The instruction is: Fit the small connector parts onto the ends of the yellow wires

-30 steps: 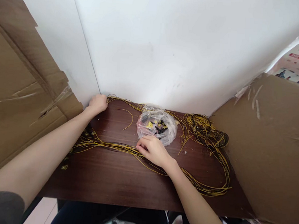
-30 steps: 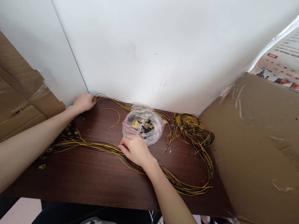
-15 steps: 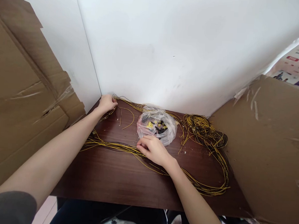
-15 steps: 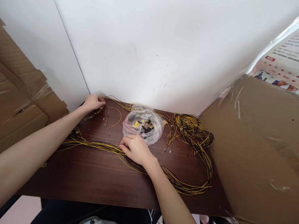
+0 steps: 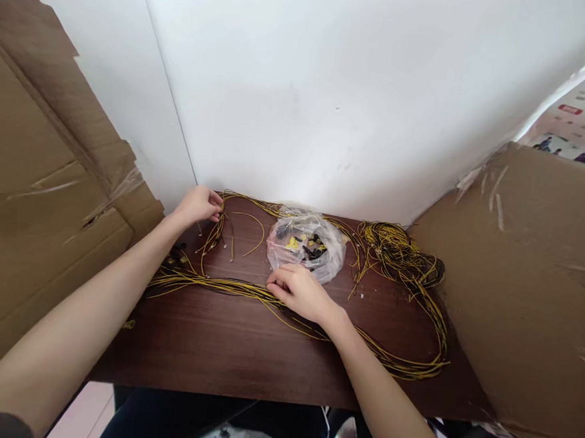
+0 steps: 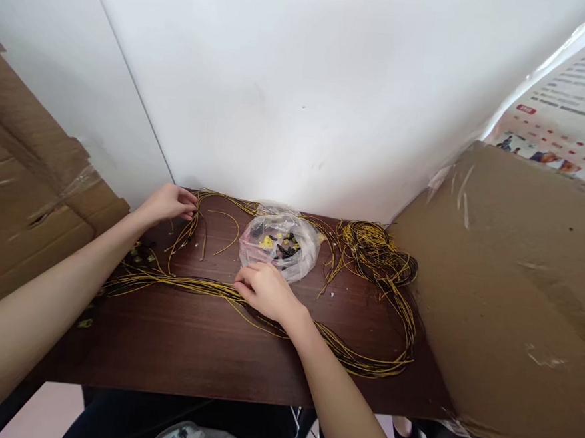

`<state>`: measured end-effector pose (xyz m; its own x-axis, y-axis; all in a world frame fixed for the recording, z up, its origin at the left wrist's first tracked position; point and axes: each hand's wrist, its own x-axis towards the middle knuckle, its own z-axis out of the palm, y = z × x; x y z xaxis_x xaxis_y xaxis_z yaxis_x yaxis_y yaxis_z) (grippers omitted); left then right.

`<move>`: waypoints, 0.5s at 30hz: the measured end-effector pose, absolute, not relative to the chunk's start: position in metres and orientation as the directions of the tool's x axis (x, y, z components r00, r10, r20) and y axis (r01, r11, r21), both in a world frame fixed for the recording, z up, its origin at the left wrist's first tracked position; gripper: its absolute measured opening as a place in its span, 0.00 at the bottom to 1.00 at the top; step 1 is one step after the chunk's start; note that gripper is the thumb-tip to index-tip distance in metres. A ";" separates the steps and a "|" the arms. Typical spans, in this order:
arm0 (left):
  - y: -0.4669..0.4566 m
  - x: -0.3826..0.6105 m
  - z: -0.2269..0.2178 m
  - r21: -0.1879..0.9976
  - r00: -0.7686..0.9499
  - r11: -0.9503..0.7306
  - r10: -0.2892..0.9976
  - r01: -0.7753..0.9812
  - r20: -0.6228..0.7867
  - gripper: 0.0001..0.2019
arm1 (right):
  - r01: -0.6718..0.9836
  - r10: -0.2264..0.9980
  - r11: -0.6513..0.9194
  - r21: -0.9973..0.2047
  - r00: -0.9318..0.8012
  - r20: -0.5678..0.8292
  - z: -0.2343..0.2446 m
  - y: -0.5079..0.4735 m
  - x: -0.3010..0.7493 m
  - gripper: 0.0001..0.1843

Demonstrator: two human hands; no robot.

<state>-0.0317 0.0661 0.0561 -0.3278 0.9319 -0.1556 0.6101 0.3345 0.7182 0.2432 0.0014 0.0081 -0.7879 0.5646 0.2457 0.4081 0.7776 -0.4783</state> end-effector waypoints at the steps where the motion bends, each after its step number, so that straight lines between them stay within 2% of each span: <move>1: 0.063 -0.032 0.057 0.679 -0.327 0.334 0.934 0.654 -0.145 0.14 | 0.407 0.564 0.778 -0.478 -0.788 0.247 0.008 0.002 0.243 0.06; 5: 0.055 -0.037 0.060 0.531 -0.290 0.294 0.953 0.795 -0.093 0.15 | 0.398 0.560 0.780 -0.482 -0.788 0.256 0.006 0.002 0.243 0.06; 10: 0.042 -0.037 0.062 0.314 -0.225 0.212 0.974 0.926 0.005 0.11 | 0.403 0.563 0.779 -0.480 -0.787 0.251 0.006 0.002 0.243 0.06; 12: 0.034 -0.029 0.063 0.228 -0.213 0.216 0.976 0.949 -0.037 0.12 | 0.405 0.562 0.779 -0.478 -0.789 0.247 0.006 0.002 0.243 0.06; 15: 0.025 -0.013 0.065 0.114 -0.173 0.196 0.966 0.974 -0.191 0.14 | 0.406 0.558 0.784 -0.469 -0.793 0.246 0.006 0.002 0.243 0.06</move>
<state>-0.0131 0.0247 0.0649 -0.1726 0.9663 -0.1911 0.9739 0.1965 0.1138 0.2434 0.0021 0.0063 -0.7926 0.5578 0.2464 0.4060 0.7842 -0.4693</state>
